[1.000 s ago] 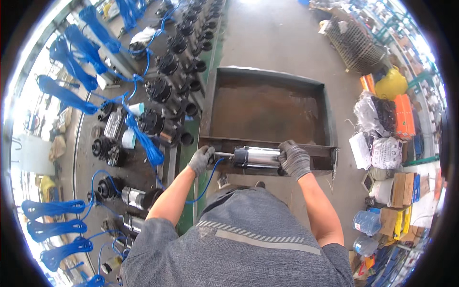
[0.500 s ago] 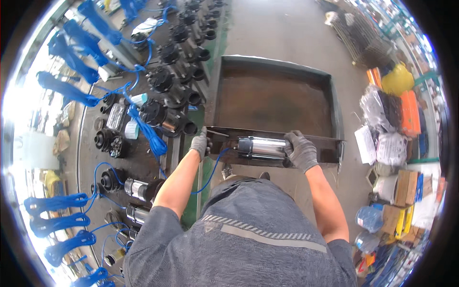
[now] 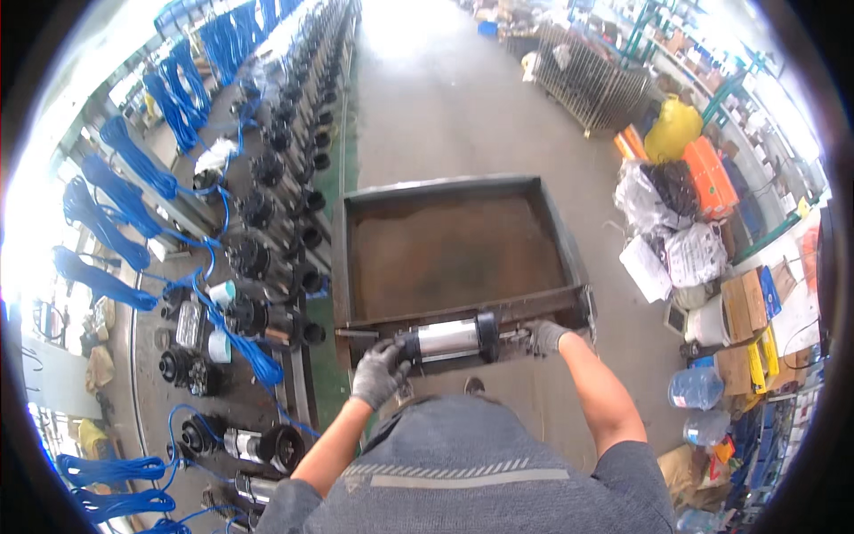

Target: The person tests water pump units by submerging each into a water tank, places the tested pumps onto an assembly table, and removes their gloves.

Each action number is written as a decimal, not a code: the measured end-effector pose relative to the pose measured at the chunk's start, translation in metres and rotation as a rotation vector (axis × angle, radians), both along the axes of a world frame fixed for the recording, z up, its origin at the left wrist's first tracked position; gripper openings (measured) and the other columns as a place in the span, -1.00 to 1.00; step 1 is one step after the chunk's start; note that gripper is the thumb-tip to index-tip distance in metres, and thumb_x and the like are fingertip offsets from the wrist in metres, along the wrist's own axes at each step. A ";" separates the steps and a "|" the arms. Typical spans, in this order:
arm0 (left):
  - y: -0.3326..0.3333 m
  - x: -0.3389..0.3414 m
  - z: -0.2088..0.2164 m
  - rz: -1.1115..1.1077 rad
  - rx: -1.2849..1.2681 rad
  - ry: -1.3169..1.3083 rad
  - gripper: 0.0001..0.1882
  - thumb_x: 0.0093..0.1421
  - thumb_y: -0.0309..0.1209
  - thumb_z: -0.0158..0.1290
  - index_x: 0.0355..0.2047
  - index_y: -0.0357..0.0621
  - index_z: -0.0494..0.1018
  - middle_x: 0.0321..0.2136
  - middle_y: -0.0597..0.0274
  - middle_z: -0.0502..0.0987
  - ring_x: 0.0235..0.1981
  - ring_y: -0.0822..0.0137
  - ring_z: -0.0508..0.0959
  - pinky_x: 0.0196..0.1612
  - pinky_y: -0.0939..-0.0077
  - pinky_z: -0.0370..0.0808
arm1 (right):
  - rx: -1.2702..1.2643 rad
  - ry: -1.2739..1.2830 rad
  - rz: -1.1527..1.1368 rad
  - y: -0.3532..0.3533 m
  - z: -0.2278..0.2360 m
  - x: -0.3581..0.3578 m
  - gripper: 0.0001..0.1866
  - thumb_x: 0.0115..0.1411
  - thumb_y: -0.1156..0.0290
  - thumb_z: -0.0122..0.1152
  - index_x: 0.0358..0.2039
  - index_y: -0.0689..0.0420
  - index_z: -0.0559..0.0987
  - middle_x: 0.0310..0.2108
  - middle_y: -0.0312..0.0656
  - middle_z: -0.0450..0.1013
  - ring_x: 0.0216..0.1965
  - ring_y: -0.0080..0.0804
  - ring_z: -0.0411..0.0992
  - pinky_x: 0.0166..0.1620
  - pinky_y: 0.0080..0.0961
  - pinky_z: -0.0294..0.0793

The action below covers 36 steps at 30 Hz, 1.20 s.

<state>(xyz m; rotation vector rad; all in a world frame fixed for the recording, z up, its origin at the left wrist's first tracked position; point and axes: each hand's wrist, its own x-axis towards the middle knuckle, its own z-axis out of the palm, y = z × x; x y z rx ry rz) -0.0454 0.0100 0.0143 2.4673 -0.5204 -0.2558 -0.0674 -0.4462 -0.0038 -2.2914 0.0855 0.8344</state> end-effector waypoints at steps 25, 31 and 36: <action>-0.005 -0.007 0.006 -0.001 0.174 0.014 -0.39 0.25 -0.16 0.24 0.31 0.08 0.47 0.15 0.00 0.55 0.09 -0.11 0.57 0.17 0.04 0.53 | -0.680 -0.243 0.423 0.024 -0.008 0.005 -0.78 0.39 0.27 0.16 -0.16 0.08 0.70 -0.34 -0.14 0.67 -0.23 -0.17 0.69 -0.13 -0.12 0.65; 0.029 -0.026 -0.038 0.386 -0.107 -0.042 -0.41 0.14 -0.25 0.32 0.16 -0.13 0.48 0.05 -0.21 0.55 0.08 -0.23 0.55 0.20 0.01 0.49 | -0.134 0.129 0.098 0.017 0.014 0.007 -0.57 0.35 -0.06 0.26 -0.21 0.10 0.71 -0.44 -0.15 0.63 -0.46 -0.26 0.63 -0.44 -0.30 0.58; 0.080 -0.055 -0.107 0.718 0.029 0.275 -0.48 0.29 -0.15 0.25 0.11 -0.25 0.46 -0.10 -0.22 0.62 -0.06 -0.19 0.64 0.00 0.09 0.56 | 0.664 0.498 -0.541 -0.002 -0.014 -0.004 -0.35 0.27 -0.39 0.24 -0.05 -0.02 0.68 -0.57 -0.31 0.54 -0.61 -0.51 0.48 -0.60 -0.43 0.32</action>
